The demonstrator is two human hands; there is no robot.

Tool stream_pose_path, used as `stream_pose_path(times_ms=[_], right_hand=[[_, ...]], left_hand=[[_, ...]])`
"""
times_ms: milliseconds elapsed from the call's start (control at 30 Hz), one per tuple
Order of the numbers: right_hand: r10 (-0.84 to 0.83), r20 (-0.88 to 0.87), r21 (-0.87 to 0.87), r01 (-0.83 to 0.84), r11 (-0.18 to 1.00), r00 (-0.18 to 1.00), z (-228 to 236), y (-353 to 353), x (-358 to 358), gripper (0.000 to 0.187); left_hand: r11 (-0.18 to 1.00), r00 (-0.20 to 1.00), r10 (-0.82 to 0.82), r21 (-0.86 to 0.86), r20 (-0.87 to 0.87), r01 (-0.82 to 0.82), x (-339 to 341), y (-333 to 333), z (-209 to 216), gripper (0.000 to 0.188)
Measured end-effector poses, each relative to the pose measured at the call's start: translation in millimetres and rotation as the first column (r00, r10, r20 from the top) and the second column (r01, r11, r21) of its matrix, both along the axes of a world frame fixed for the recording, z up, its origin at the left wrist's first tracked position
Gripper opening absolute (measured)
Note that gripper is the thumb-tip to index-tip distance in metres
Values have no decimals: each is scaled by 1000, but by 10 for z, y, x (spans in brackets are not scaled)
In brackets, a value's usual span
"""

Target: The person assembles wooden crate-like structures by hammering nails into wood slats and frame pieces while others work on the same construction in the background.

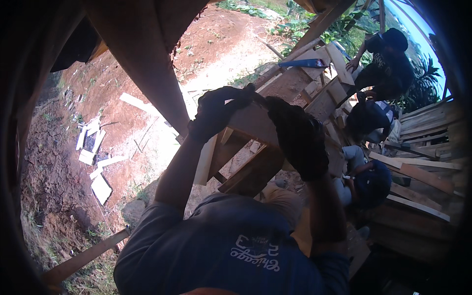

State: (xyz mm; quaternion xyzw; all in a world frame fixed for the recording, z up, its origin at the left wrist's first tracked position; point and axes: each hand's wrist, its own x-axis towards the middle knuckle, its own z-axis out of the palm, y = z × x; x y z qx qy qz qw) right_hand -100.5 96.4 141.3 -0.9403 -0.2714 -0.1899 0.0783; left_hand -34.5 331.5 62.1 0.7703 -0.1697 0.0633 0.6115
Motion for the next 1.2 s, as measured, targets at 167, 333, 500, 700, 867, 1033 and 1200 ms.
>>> stream_pose_path(times_ms=[167, 333, 500, 700, 867, 1033, 1200], right_hand=[[-26, 84, 158, 13, 987, 996, 60, 27, 50, 42], [20, 70, 73, -25, 997, 997, 56, -65, 60, 42], [-78, 169, 197, 44, 979, 983, 140, 21, -3, 41], [-76, 98, 223, 52, 973, 992, 193, 56, -52, 40], [-57, -65, -89, 51, 995, 996, -14, -72, -120, 45], [-60, 103, 252, 32, 967, 993, 55, 2, -59, 40], [-12, 109, 46, 7, 999, 994, -36, -28, -74, 42]], left_hand=[[1000, 999, -26, -13, 39, 27, 12, 14, 3, 13], [999, 999, -37, -13, 3, 37, 38, 12, -8, 20], [997, 999, -33, -76, -31, 30, 23, 5, -11, 20], [1000, 999, -22, -12, -29, 22, 35, 30, -60, 19], [998, 1000, -3, 70, -2, 3, 6, -4, 53, 14], [1000, 1000, -24, -2, -10, 24, 27, 28, -49, 19], [998, 998, -10, 58, -58, 13, 2, -2, 80, 18]])
